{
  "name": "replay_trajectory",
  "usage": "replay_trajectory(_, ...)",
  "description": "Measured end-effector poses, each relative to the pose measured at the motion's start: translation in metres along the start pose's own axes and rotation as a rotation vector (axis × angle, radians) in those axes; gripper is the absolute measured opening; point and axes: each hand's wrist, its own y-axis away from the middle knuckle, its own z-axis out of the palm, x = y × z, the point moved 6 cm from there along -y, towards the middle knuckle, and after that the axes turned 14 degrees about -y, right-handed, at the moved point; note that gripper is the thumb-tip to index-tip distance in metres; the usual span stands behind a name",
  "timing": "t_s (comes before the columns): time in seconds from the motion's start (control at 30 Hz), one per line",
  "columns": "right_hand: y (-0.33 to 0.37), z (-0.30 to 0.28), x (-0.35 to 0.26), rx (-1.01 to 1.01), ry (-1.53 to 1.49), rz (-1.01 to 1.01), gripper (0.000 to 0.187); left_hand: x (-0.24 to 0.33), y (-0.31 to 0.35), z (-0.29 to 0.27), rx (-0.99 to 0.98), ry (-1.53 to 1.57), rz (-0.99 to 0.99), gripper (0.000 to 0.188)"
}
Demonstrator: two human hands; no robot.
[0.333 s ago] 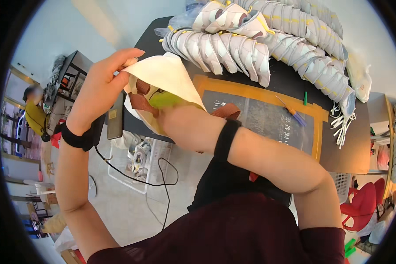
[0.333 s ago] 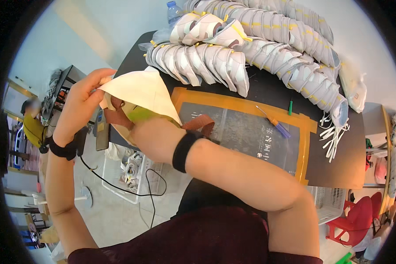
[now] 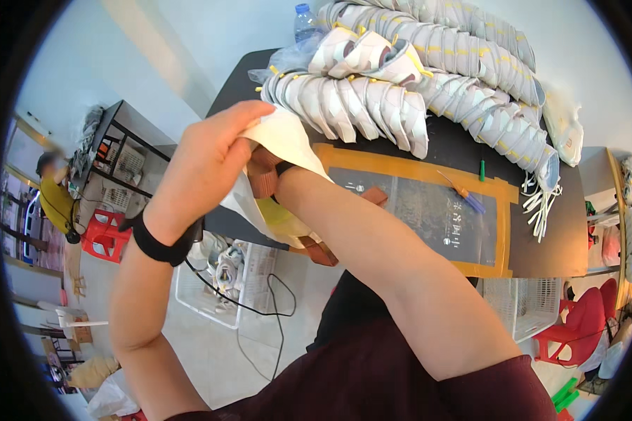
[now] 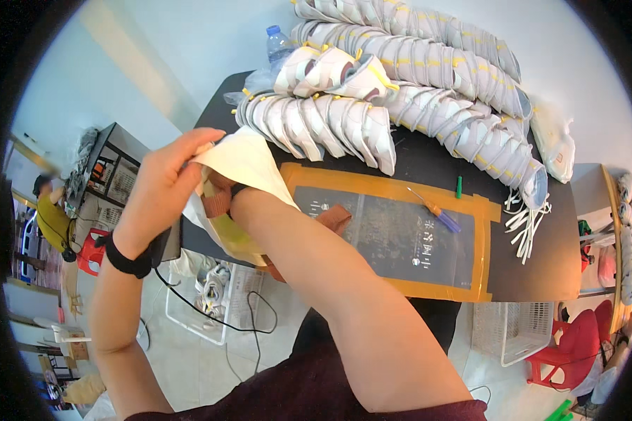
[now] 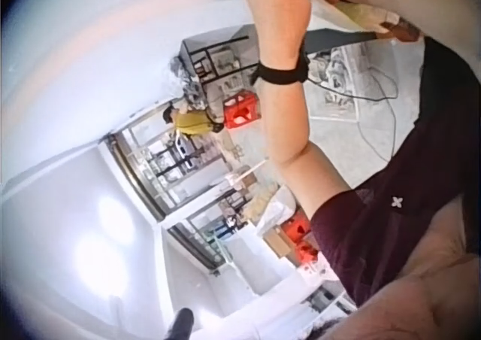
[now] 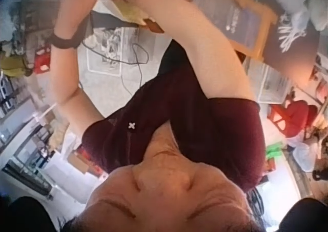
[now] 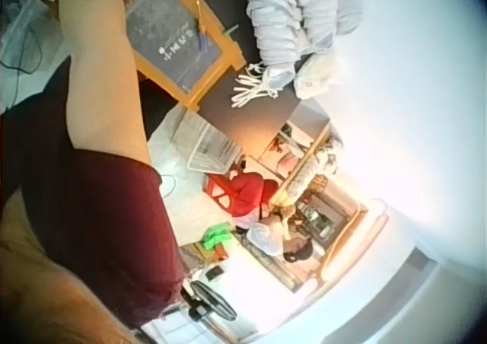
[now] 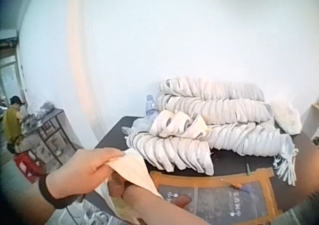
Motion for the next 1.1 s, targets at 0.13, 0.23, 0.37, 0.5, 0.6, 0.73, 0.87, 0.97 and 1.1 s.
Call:
replay_trajectory(0.13,-0.002,0.055,-0.009,-0.283,0.447,0.220,0.028,-0.031,0.031,-0.011,0.028,-0.072,-0.052,0.039)
replay_trajectory(0.23,0.005,0.081,-0.052,-0.489,0.810,0.347,0.026,-0.044,0.041,-0.021,0.054,-0.148,-0.047,0.038)
replay_trajectory(0.37,-0.011,0.119,-0.054,-0.751,1.292,0.540,0.023,-0.066,0.048,-0.026,0.099,-0.218,-0.038,0.037)
replay_trajectory(0.5,0.003,0.091,-0.038,-0.338,0.773,0.320,0.023,-0.081,0.043,-0.039,0.134,-0.323,-0.082,0.032)
replay_trajectory(0.6,-0.011,0.111,-0.051,-0.408,0.293,0.194,0.022,-0.081,0.027,-0.040,0.168,-0.302,-0.077,0.029)
replay_trajectory(0.73,0.003,0.097,-0.080,-0.320,1.137,0.456,0.020,-0.084,0.036,-0.033,0.170,-0.349,-0.040,0.025)
replay_trajectory(0.87,0.010,0.100,-0.100,-0.439,1.041,0.489,0.031,-0.075,0.040,-0.030,0.186,-0.345,-0.027,0.024)
replay_trajectory(0.97,0.034,0.089,-0.121,-0.273,0.853,0.618,0.030,-0.083,0.042,-0.032,0.222,-0.341,-0.060,0.026)
replay_trajectory(1.1,0.062,0.056,-0.136,0.033,0.444,0.819,0.029,-0.080,0.034,-0.030,0.172,-0.221,-0.075,0.031)
